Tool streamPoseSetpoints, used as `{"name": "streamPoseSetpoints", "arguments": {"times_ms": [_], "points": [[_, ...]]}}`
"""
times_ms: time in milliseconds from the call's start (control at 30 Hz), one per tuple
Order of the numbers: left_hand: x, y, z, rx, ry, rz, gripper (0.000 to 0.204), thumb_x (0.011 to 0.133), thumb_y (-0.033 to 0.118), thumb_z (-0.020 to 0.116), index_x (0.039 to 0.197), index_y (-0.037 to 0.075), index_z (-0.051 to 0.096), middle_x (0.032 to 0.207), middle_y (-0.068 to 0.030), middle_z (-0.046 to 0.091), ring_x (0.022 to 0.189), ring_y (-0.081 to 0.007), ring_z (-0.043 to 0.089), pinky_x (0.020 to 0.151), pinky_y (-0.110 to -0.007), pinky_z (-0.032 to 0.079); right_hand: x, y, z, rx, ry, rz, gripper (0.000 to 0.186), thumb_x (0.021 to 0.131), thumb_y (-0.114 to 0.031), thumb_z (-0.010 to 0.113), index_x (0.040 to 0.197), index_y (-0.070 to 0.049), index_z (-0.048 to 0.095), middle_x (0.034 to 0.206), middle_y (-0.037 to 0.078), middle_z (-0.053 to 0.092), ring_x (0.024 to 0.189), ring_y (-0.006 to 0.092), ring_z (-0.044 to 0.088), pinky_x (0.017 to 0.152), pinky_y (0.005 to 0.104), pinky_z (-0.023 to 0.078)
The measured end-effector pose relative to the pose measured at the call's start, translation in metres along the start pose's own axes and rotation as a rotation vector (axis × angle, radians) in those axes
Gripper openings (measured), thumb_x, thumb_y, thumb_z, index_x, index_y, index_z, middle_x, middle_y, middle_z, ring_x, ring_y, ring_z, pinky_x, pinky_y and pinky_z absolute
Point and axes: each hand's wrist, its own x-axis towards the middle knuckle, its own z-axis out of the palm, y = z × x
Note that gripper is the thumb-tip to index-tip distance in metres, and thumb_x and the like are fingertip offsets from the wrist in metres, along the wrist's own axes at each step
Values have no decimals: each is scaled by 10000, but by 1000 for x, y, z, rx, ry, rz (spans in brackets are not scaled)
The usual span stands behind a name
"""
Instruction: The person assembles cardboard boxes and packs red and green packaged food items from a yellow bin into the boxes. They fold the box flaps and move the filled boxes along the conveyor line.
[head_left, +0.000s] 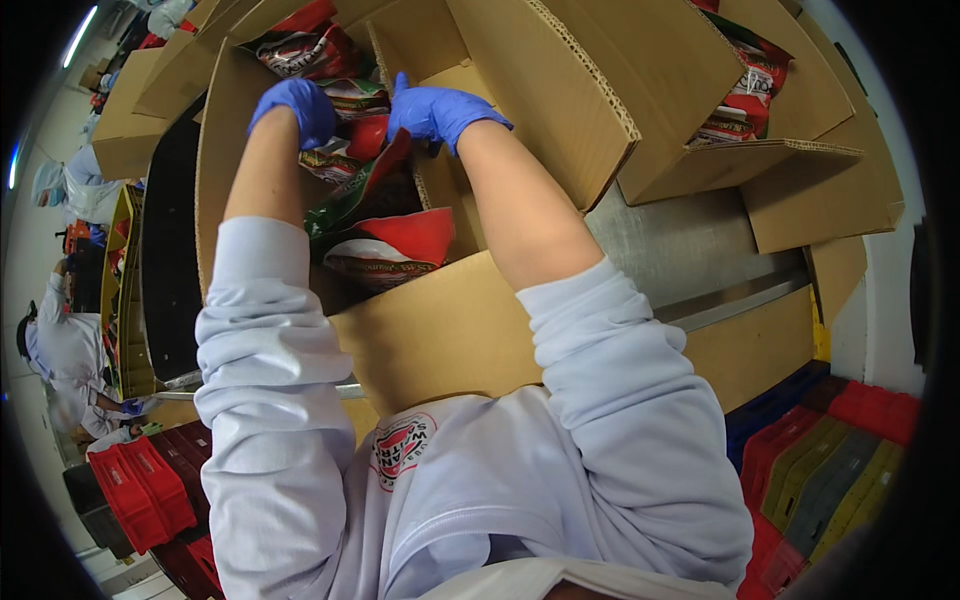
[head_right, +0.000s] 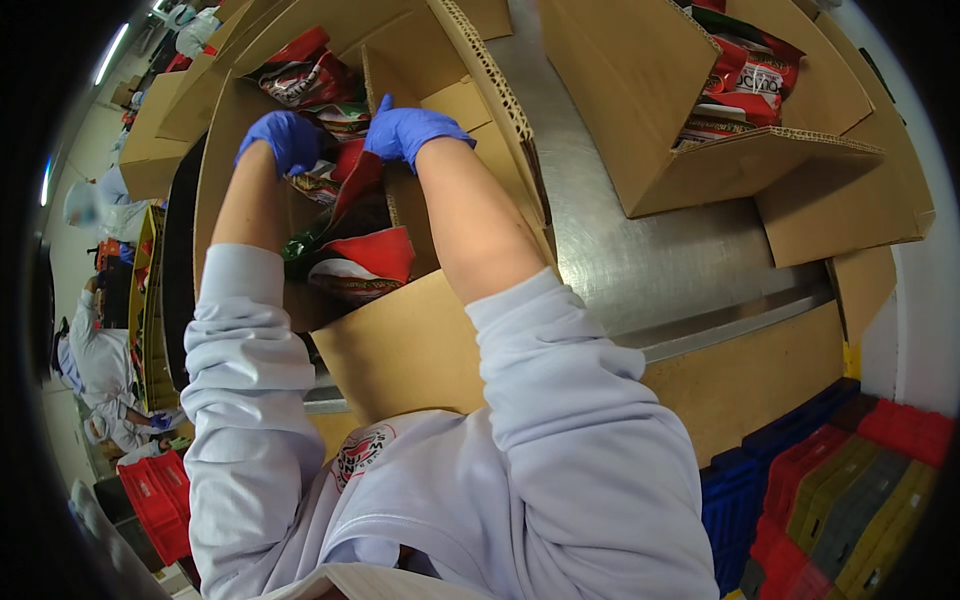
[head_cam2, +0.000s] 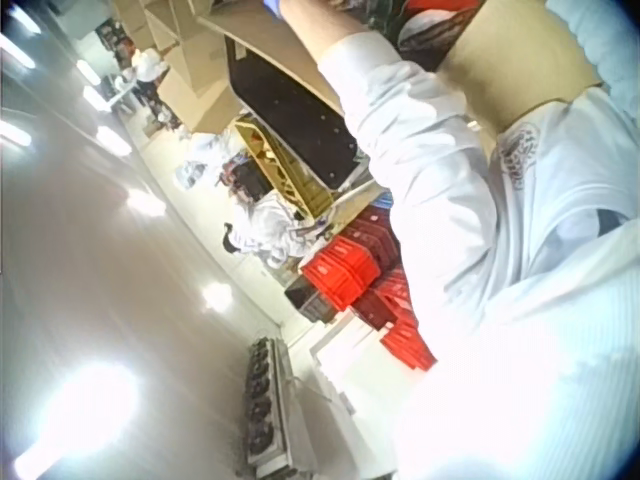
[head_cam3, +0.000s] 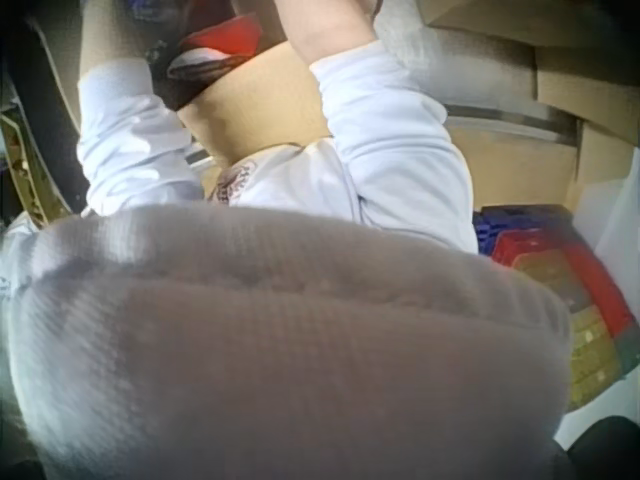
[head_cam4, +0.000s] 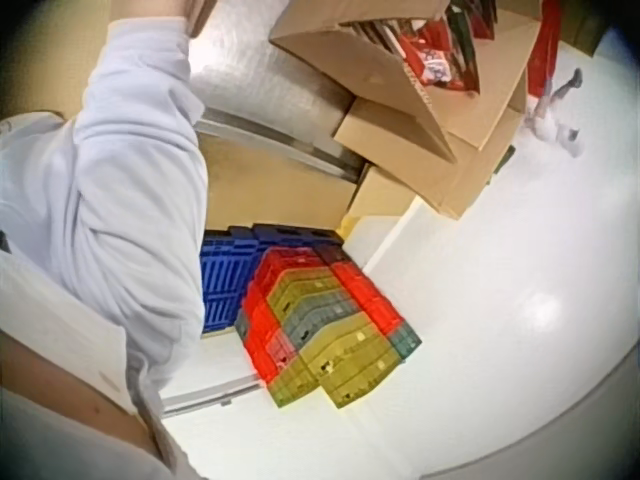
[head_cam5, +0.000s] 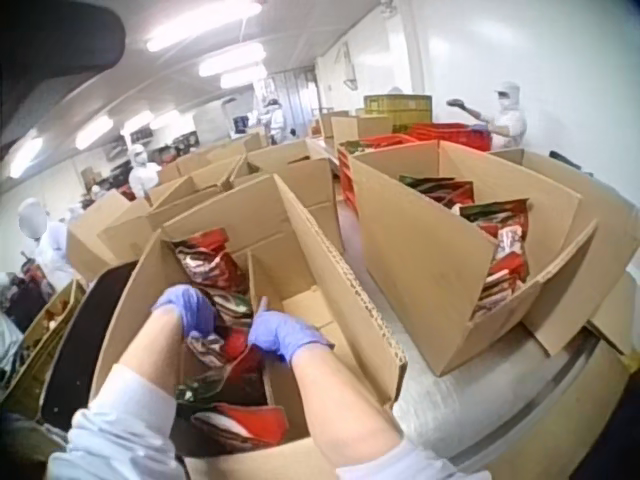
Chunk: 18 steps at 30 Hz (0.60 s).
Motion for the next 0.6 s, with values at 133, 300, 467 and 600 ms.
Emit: {"name": "streamPoseSetpoints", "arguments": {"times_ms": [133, 300, 467, 600], "points": [[20, -45, -22, -782, -202, -98, 271, 689, 199, 614, 922, 66, 650, 870, -151, 645, 828, -337, 618, 717, -384, 504, 5, -13, -12, 28, -45, -41, 1018, 701, -196, 616, 1380, -75, -133, 1116, 228, 506, 686, 293, 582, 509, 385, 500], [51, -69, -7, -600, 1102, -159, 581, 664, 281, 674, 1181, 113, 469, 1048, -202, 569, 1005, -379, 530, 857, -437, 437, -14, -19, -9, 143, -198, -141, 1022, 659, -152, 623, 1384, -37, -88, 1125, 223, 502, 678, 284, 569, 484, 378, 484], [90, -51, 16, -458, 582, -277, 697, 750, 477, 546, 1282, 70, 352, 1316, -198, 362, 1233, -386, 310, 1020, -437, 269, -27, -17, -9, 186, -110, -210, 1026, 654, -129, 605, 1341, 53, -136, 1000, 212, 548, 727, 281, 569, 478, 378, 492], [115, -47, 21, -517, 464, -291, 742, 765, 551, 493, 1322, 94, 314, 1345, -181, 320, 1265, -368, 254, 1026, -449, 260, -37, -21, -9, 168, -123, -210, 1014, 658, -132, 599, 1340, 57, -128, 955, 211, 551, 715, 280, 573, 478, 369, 493]]}}
